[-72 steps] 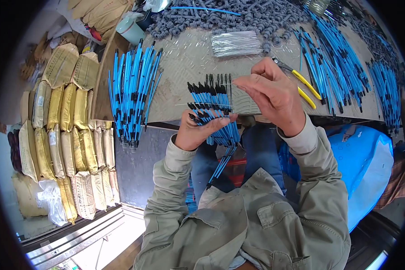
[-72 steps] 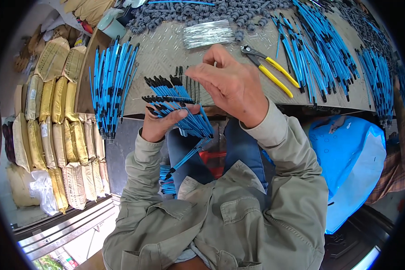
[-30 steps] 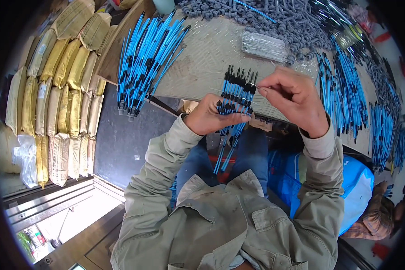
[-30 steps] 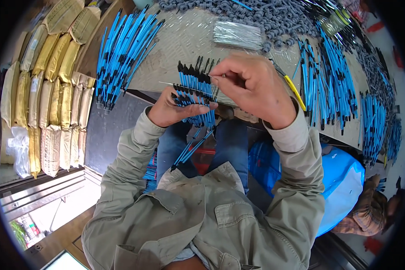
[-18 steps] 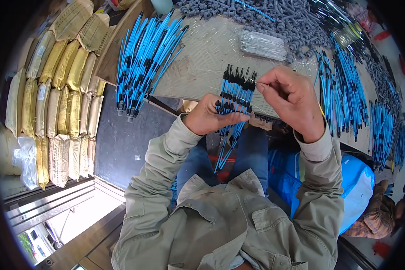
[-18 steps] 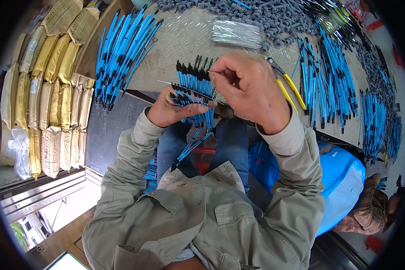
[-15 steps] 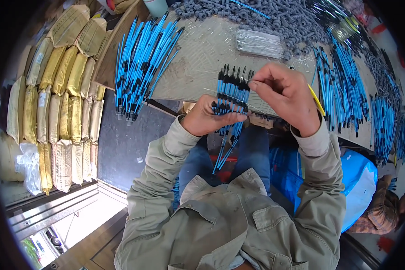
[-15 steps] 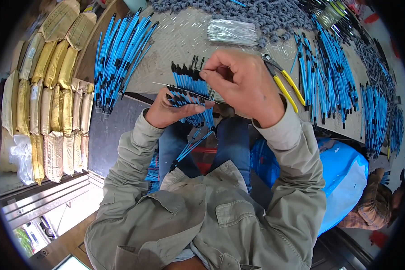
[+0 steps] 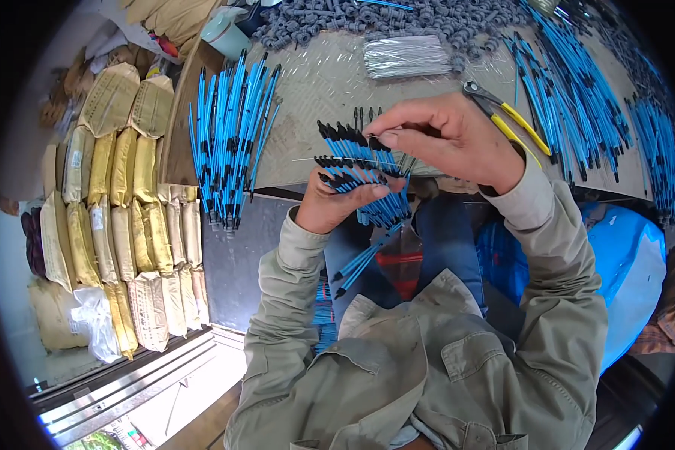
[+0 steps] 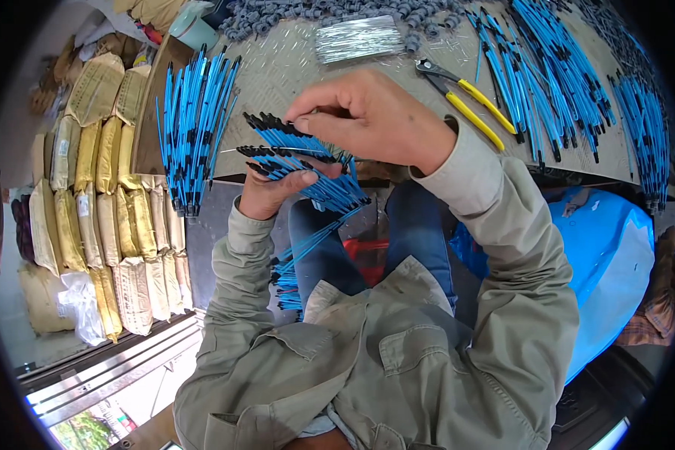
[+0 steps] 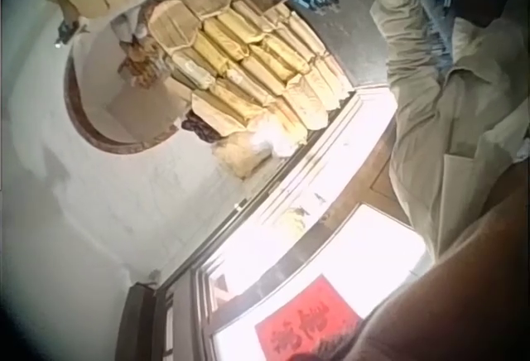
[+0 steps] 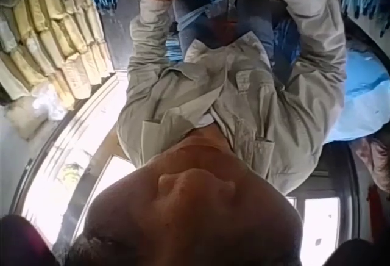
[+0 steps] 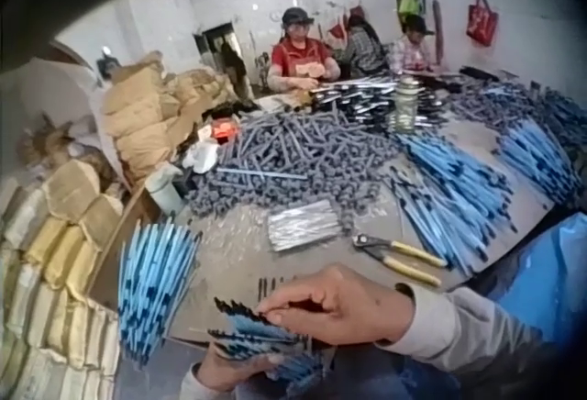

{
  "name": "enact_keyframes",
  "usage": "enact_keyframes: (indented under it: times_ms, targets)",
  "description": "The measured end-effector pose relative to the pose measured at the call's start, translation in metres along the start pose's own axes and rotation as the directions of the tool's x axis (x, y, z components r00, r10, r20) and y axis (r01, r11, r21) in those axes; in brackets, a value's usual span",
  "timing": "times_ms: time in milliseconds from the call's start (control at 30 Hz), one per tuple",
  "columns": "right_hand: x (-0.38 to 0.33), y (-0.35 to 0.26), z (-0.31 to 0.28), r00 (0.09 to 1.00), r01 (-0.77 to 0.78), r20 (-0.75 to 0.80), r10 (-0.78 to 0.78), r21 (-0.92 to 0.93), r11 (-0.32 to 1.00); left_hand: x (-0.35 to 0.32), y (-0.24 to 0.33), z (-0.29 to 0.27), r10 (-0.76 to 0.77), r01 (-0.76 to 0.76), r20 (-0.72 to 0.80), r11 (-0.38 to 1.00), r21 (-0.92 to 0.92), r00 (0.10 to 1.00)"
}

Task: The person assembles blue metal rods into a central circular hub at a factory workstation, using pliers and wire cutters to secure the connections.

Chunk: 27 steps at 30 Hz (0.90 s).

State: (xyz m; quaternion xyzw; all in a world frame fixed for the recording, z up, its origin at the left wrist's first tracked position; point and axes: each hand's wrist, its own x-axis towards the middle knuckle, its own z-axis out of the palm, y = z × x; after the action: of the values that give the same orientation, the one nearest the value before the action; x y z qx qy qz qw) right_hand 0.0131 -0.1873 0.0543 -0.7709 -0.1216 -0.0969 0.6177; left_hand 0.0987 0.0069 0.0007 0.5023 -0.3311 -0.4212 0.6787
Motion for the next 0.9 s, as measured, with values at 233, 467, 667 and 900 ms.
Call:
enact_keyframes:
  times_ms: [233,467,667,900]
  targets:
    - [0.007,-0.026,0.002,0.999,-0.041,-0.017,0.037,-0.333,0.942,0.000,0.004,0.004,-0.009,0.009,-0.016,1.000,-0.006,1.000]
    - [0.010,-0.021,0.008,0.998,-0.022,-0.056,0.000,-0.385,0.923,-0.002,0.007,0.000,-0.021,0.020,0.007,0.997,0.077,1.000]
    - [0.008,-0.012,0.010,0.981,0.118,-0.104,-0.167,-0.367,0.923,-0.002,0.008,0.003,-0.016,0.016,0.002,0.999,0.051,1.000]
    - [0.009,-0.015,0.006,0.975,0.147,-0.075,-0.209,-0.488,0.861,-0.001,0.007,0.004,-0.026,0.027,-0.011,0.999,0.033,1.000]
